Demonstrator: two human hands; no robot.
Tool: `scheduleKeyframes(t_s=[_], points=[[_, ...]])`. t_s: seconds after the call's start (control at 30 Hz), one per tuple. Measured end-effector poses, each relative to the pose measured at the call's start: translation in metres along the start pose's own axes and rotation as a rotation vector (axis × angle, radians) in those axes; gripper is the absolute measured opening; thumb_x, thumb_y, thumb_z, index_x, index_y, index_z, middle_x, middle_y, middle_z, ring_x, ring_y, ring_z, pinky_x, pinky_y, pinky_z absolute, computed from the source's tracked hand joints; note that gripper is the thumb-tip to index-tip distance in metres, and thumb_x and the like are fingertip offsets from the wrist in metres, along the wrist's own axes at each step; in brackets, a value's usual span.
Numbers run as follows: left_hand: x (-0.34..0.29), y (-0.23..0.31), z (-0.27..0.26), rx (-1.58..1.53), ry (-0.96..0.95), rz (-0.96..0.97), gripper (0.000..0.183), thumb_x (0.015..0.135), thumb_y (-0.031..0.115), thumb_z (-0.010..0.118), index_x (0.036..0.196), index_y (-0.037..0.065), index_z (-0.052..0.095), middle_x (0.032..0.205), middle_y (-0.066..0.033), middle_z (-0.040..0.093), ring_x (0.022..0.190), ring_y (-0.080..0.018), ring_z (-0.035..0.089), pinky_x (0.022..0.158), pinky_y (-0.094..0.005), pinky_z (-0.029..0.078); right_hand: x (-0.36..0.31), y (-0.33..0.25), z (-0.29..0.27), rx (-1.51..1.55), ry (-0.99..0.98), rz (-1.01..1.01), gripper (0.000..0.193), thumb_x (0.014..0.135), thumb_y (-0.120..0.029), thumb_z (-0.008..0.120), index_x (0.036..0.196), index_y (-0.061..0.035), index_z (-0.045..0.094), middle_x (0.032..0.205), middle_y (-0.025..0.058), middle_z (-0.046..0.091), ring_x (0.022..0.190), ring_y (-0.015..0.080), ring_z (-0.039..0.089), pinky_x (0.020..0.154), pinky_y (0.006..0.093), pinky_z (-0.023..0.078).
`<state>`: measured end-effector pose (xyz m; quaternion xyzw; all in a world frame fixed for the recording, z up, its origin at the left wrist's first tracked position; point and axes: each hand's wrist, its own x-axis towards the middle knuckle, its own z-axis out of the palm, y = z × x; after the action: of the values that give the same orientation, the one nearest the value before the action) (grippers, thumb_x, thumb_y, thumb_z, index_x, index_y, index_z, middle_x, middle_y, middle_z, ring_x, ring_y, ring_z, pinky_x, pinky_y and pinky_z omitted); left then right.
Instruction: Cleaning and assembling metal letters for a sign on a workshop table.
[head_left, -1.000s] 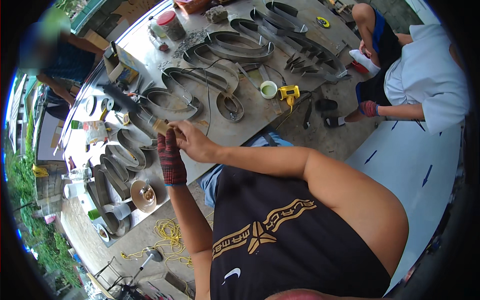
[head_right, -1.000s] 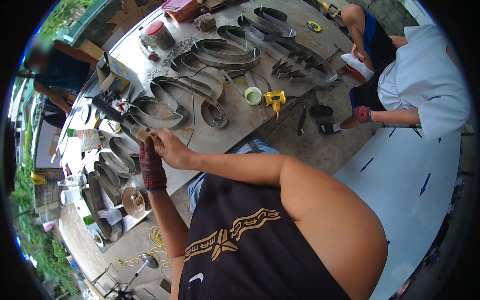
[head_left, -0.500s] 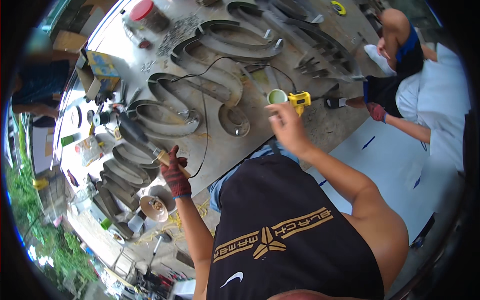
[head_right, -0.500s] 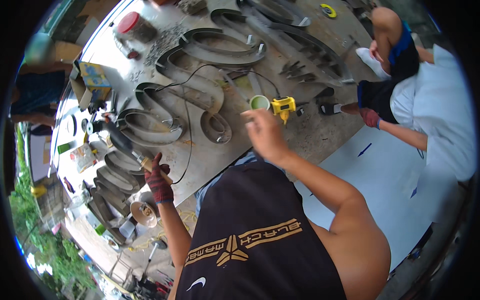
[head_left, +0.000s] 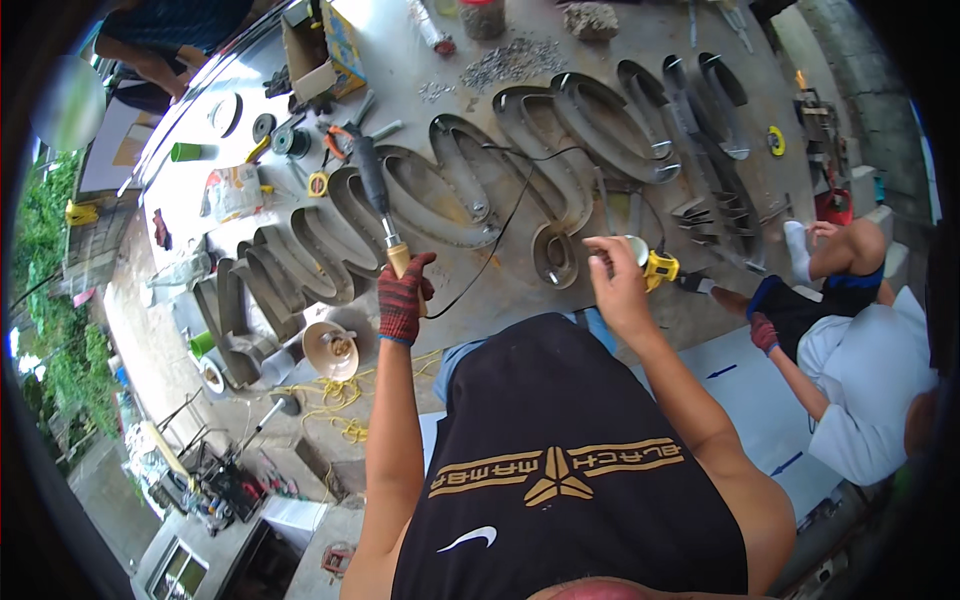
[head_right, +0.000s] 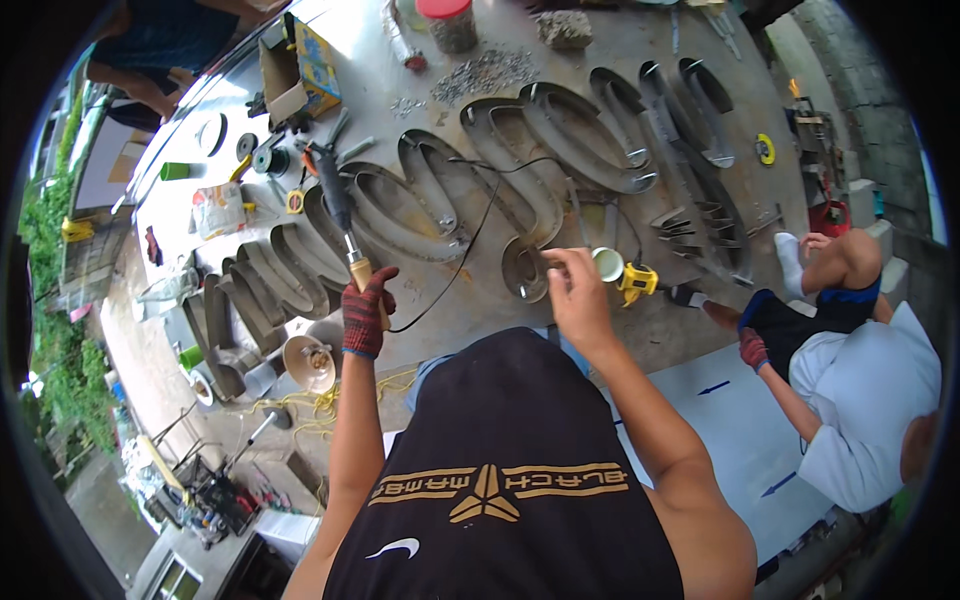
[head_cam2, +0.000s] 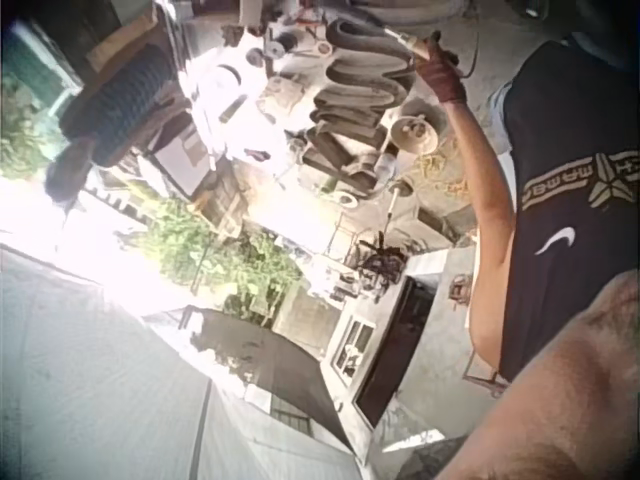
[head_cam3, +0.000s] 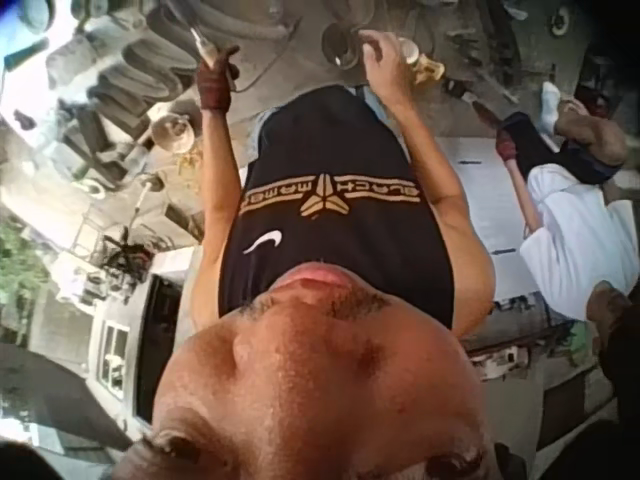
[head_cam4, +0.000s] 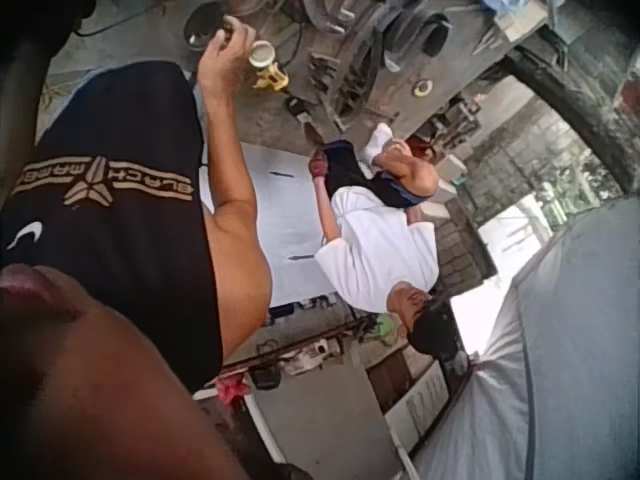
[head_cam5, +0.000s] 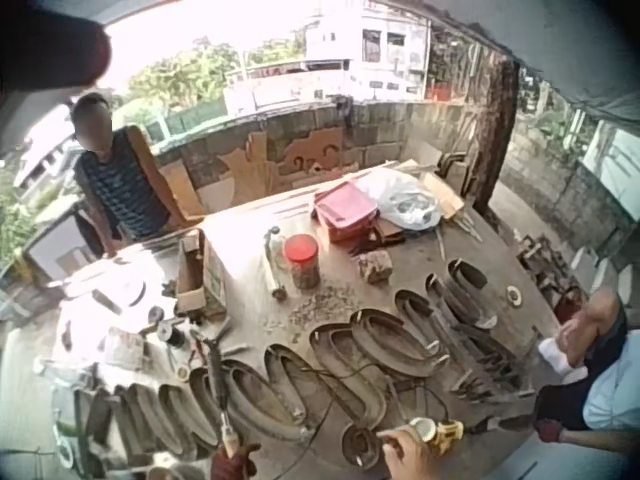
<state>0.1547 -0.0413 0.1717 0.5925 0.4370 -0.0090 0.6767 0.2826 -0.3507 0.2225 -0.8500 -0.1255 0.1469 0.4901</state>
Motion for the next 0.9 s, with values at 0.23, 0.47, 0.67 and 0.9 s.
scheduleKeyframes(t_s=[0.23, 0.47, 0.67, 0.9], points=[[0.031, -0.005, -0.016, 0.084, 0.112, -0.059, 0.030, 0.085, 0.029, 0.078, 0.096, 0.004, 0.065, 0.059, -0.0033, 0.057, 0.047, -0.0134, 0.053, 0.046, -0.0277, 0.041, 0.027, -0.033, 0.005, -0.044, 0.029, -0.077, 0.020, 0.092, 0.000, 0.057, 0.110, -0.0018, 0.063, 0.100, 0.0105, 0.058, 0.084, 0.0211, 0.061, 0.076, 0.0304, 0.050], [0.065, -0.053, -0.024, 0.081, 0.128, -0.138, 0.035, 0.080, 0.028, 0.082, 0.091, 0.007, 0.058, 0.060, -0.0051, 0.058, 0.048, -0.0156, 0.056, 0.048, -0.0305, 0.045, 0.006, 0.008, -0.024, -0.253, 0.150, -0.048, 0.018, 0.091, -0.002, 0.059, 0.108, -0.0021, 0.065, 0.095, 0.0092, 0.063, 0.082, 0.0197, 0.063, 0.073, 0.0307, 0.050], [0.079, -0.068, -0.023, 0.151, 0.124, -0.134, 0.027, 0.081, 0.026, 0.079, 0.091, 0.007, 0.062, 0.058, -0.0039, 0.057, 0.047, -0.0146, 0.055, 0.047, -0.0285, 0.044, -0.007, 0.112, -0.122, -0.324, 0.602, 0.269, 0.016, 0.092, -0.004, 0.059, 0.105, -0.0021, 0.067, 0.092, 0.0109, 0.070, 0.081, 0.0214, 0.067, 0.073, 0.0329, 0.052], [0.089, -0.076, -0.015, 0.154, 0.133, -0.102, 0.017, 0.086, 0.021, 0.074, 0.095, 0.007, 0.070, 0.057, -0.0024, 0.057, 0.046, -0.0125, 0.051, 0.046, -0.0271, 0.041, -0.048, 0.187, -0.151, -0.356, 0.733, 0.423, 0.016, 0.091, -0.008, 0.061, 0.105, -0.0027, 0.068, 0.089, 0.0116, 0.071, 0.078, 0.0210, 0.068, 0.072, 0.0336, 0.053]])
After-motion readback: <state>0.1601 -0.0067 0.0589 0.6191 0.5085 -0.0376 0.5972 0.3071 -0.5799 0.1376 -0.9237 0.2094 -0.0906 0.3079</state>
